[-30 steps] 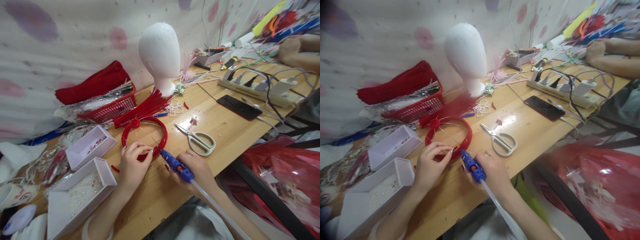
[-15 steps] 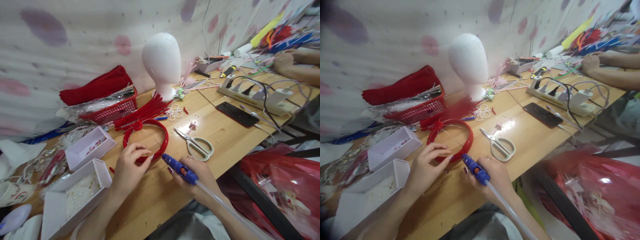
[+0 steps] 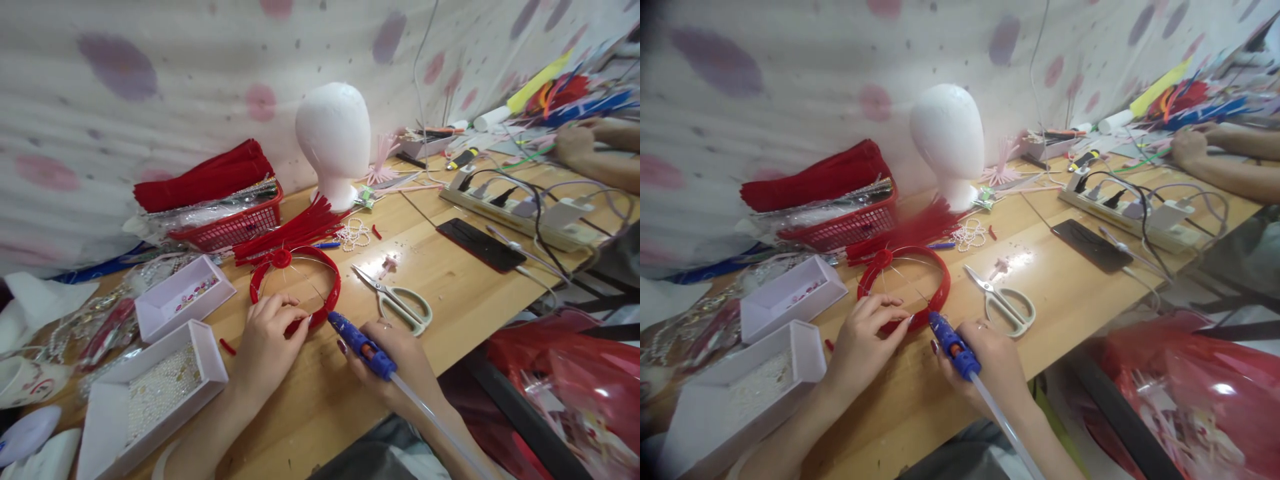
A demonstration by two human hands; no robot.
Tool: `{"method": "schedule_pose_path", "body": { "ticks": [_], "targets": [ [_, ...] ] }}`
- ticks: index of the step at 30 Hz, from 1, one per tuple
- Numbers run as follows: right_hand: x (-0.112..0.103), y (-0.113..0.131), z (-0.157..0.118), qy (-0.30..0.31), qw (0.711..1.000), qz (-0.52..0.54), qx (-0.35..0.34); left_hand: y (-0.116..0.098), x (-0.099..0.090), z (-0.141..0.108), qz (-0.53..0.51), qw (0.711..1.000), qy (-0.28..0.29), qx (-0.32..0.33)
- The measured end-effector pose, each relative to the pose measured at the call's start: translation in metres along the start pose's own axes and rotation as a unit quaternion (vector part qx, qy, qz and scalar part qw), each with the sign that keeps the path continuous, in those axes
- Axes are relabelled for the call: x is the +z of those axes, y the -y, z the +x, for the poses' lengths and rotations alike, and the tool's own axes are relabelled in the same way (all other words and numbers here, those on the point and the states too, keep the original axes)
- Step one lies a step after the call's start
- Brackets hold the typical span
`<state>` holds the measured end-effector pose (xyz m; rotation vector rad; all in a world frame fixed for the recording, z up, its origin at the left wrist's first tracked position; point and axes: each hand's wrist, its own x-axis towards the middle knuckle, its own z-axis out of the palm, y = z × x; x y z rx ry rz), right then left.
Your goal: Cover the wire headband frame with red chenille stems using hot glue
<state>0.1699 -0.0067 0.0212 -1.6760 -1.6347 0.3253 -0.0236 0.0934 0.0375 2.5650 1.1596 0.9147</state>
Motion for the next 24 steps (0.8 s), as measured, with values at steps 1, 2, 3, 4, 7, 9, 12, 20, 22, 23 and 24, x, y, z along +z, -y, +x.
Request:
{"method": "schedule_pose_path", "body": {
  "ticks": [1,2,3,4,7,9,12,20,22,23,24],
  "targets": [
    [-0.001,0.000,0.000,0.005,1.000,0.003,-0.002,0.000,0.000,0.000,0.004,1.000,0.000,-0.001],
    [-0.002,-0.001,-0.001,0.015,1.000,0.006,-0.005,0.000,0.001,0.000,0.007,1.000,-0.001,-0.003],
    [-0.003,-0.001,-0.001,0.029,1.000,0.009,-0.008,0.000,0.002,-0.001,0.010,1.000,-0.002,-0.004],
    [-0.005,-0.002,-0.002,0.041,0.999,0.013,-0.009,0.000,0.003,-0.001,0.014,1.000,-0.004,-0.006],
    [-0.011,-0.004,-0.003,0.062,0.998,0.026,-0.002,-0.001,0.004,-0.001,0.023,1.000,-0.008,-0.012],
    [-0.013,-0.004,-0.003,0.058,0.998,0.032,0.009,-0.001,0.005,-0.001,0.025,0.999,-0.011,-0.017],
    [-0.012,-0.005,-0.002,0.046,0.998,0.036,0.021,-0.003,0.005,-0.001,0.024,0.999,-0.013,-0.020],
    [-0.005,-0.007,0.000,0.031,0.999,0.037,0.020,-0.005,0.005,0.000,0.018,0.999,-0.018,-0.024],
    [-0.007,-0.007,-0.002,0.024,0.998,0.044,0.030,-0.005,0.004,0.000,0.015,1.000,-0.017,-0.022],
    [-0.009,-0.008,-0.003,0.020,0.998,0.049,0.036,-0.005,0.003,-0.001,0.014,1.000,-0.016,-0.020],
    [-0.010,-0.008,-0.004,0.015,0.997,0.055,0.044,-0.005,0.003,-0.001,0.013,1.000,-0.015,-0.017]
  ]
}}
